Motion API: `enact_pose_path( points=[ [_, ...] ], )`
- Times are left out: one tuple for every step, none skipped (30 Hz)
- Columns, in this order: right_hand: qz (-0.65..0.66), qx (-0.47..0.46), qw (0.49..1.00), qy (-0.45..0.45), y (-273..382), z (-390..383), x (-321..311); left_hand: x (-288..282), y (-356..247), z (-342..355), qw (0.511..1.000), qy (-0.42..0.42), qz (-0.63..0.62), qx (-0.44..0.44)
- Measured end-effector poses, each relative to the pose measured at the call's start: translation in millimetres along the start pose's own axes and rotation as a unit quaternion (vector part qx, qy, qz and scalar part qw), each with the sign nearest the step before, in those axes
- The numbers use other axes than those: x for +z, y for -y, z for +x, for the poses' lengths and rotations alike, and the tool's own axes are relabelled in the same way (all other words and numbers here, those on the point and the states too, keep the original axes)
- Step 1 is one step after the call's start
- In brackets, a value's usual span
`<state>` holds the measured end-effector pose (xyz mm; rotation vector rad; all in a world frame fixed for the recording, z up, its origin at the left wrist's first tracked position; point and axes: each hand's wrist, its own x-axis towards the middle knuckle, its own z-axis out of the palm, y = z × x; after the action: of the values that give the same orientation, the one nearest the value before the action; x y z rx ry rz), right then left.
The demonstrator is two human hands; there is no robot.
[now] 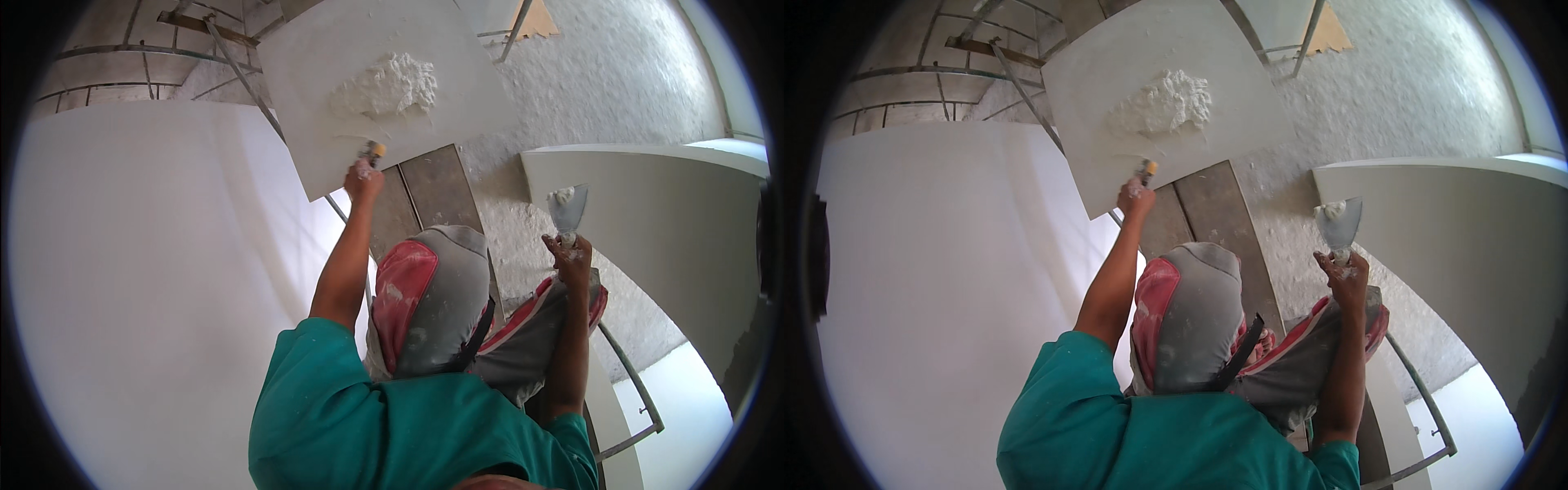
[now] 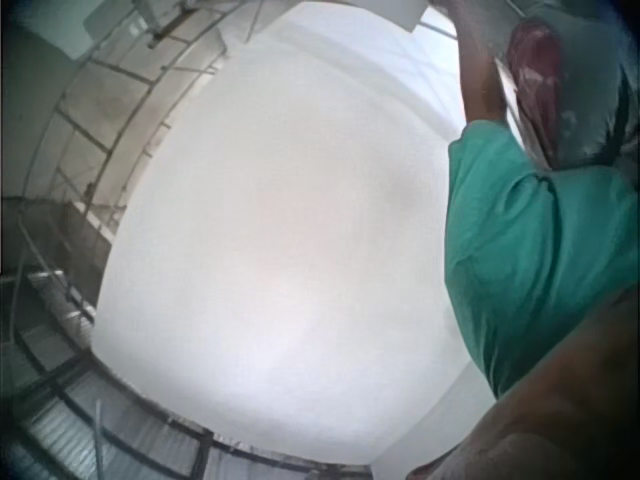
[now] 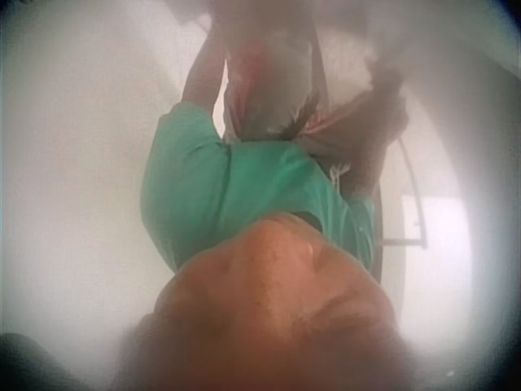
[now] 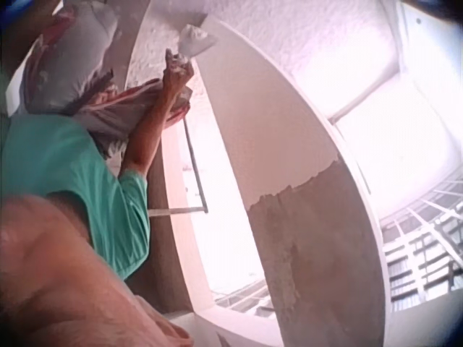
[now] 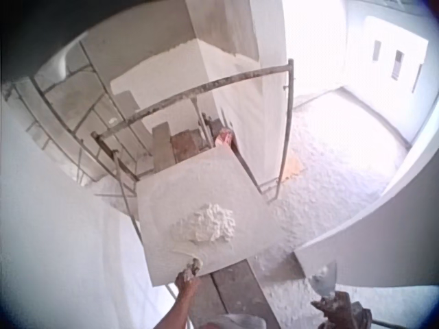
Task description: The person applies plaster to a ceiling using a trowel and a hawk. They repeatedly scoop plaster from the hawk and spread it across the ceiling surface in smooth strokes.
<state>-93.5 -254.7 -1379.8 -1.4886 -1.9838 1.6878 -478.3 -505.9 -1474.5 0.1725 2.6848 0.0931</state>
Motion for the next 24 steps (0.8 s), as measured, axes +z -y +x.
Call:
enact_pose_path(
  points=[
    [0.006, -0.001, 1.000, -0.001, 2, 0, -1, -7, -12, -12, 0.999, 0.030, 0.015, 0.033],
    [0.022, -0.006, 1.000, -0.004, 0, 1, 0, -1, 7, 1, 0.998, 0.015, 0.012, 0.063],
    [0.037, -0.007, 0.999, -0.002, -1, -2, -2, -5, 33, 21, 0.995, 0.000, -0.012, 0.095],
    [0.039, -0.012, 0.999, -0.007, -5, 0, -3, -15, 46, 40, 0.996, -0.011, -0.003, 0.093],
    [0.040, -0.016, 0.999, -0.012, -11, 1, -4, -27, 51, 60, 0.999, -0.032, 0.022, -0.026],
    [0.040, -0.014, 0.999, -0.017, -16, -3, -5, -48, 50, 75, 0.999, -0.033, -0.004, -0.015],
    [0.013, -0.010, 1.000, -0.011, -17, -6, -7, -55, 56, 89, 0.996, -0.079, -0.024, 0.044],
    [-0.015, -0.012, 1.000, -0.004, -16, -2, -9, -47, 49, 98, 0.997, -0.075, -0.003, 0.027],
    [-0.041, -0.012, 0.999, 0.001, -15, -2, -9, -36, 40, 103, 0.997, -0.068, 0.021, 0.012],
    [-0.032, -0.011, 0.999, 0.001, -11, -2, -8, -28, 25, 99, 0.999, -0.047, 0.001, 0.017],
    [-0.023, -0.008, 1.000, -0.001, -6, -4, -7, -20, 4, 87, 0.999, -0.025, -0.018, 0.022],
    [-0.011, -0.007, 1.000, -0.004, -1, -5, -5, -16, -18, 65, 0.999, -0.012, -0.006, 0.047],
    [-0.006, -0.002, 1.000, -0.002, 2, -4, -3, -21, -31, 47, 0.997, -0.005, 0.005, 0.071],
    [0.000, 0.004, 1.000, 0.000, 4, -4, 0, -22, -25, 52, 0.993, 0.026, 0.028, 0.109],
    [0.005, 0.007, 1.000, 0.003, 7, -2, 1, -23, -15, 58, 0.987, 0.055, 0.050, 0.145],
    [0.000, 0.001, 1.000, 0.000, 8, -3, 0, -28, -10, 61, 0.976, 0.089, 0.074, 0.184],
    [-0.005, -0.006, 1.000, -0.003, 10, -4, -1, -38, 1, 67, 0.985, 0.068, 0.050, 0.147],
    [-0.011, -0.006, 1.000, -0.008, 9, -7, -2, -55, 8, 68, 0.992, 0.053, 0.028, 0.112],
    [-0.010, -0.010, 1.000, -0.013, 2, -7, -3, -63, 15, 68, 0.997, 0.035, 0.004, 0.072],
    [-0.009, -0.014, 1.000, -0.018, -8, -8, -5, -51, 19, 71, 0.997, -0.009, -0.032, 0.073],
    [-0.009, -0.023, 1.000, -0.017, -14, -5, -5, -29, 31, 76, 0.993, -0.057, -0.071, 0.068],
    [-0.003, -0.005, 1.000, -0.009, -12, -5, -4, -5, 43, 82, 0.986, -0.107, -0.109, 0.064],
    [0.003, 0.015, 1.000, 0.000, -7, -5, -5, 29, 49, 80, 0.976, -0.176, -0.080, 0.101],
    [0.007, 0.036, 0.999, 0.004, -4, -6, -6, 61, 43, 69, 0.958, -0.242, -0.052, 0.142]
  ],
)
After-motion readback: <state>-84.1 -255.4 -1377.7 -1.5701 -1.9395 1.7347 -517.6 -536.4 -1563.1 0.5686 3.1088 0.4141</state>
